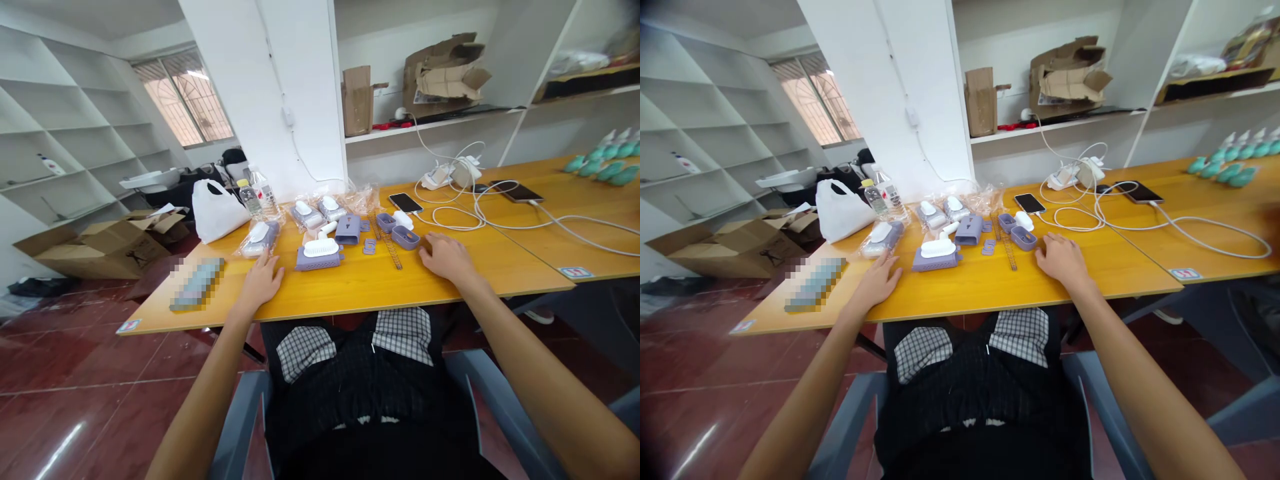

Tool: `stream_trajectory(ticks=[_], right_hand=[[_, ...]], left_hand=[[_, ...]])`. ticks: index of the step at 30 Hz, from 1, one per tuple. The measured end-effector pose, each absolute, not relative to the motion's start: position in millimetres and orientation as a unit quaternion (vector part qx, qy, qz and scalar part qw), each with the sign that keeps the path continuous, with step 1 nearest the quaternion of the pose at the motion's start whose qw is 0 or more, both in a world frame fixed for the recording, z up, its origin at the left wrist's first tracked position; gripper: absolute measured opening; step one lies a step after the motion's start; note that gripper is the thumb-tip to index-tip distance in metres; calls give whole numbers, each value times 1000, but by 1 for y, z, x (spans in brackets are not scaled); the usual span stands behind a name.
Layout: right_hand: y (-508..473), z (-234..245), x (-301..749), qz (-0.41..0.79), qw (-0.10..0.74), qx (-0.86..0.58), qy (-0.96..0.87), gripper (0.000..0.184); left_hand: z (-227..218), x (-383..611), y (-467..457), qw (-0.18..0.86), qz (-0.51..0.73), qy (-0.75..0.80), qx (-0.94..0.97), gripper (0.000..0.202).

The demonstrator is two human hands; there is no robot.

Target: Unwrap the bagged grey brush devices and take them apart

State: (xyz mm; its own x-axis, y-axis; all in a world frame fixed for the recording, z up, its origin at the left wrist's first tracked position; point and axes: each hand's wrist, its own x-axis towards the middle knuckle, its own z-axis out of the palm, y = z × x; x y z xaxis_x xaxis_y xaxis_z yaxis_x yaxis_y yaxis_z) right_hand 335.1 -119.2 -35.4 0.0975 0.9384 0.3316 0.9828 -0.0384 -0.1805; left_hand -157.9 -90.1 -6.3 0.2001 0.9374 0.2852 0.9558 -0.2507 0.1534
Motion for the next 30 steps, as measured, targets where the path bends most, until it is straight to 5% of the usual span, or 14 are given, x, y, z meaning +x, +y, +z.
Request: stream_trajectory(ticks=[24,30], right_hand=[[-113,-40,335,5,91,-722,-686,71],[-113,-38,336,4,76,-718,-692,72]], left_hand=[[-1,-137,-101,-20,-58,-582,-811,59],[5,-126,-112,55,-78,-630,-771,48]])
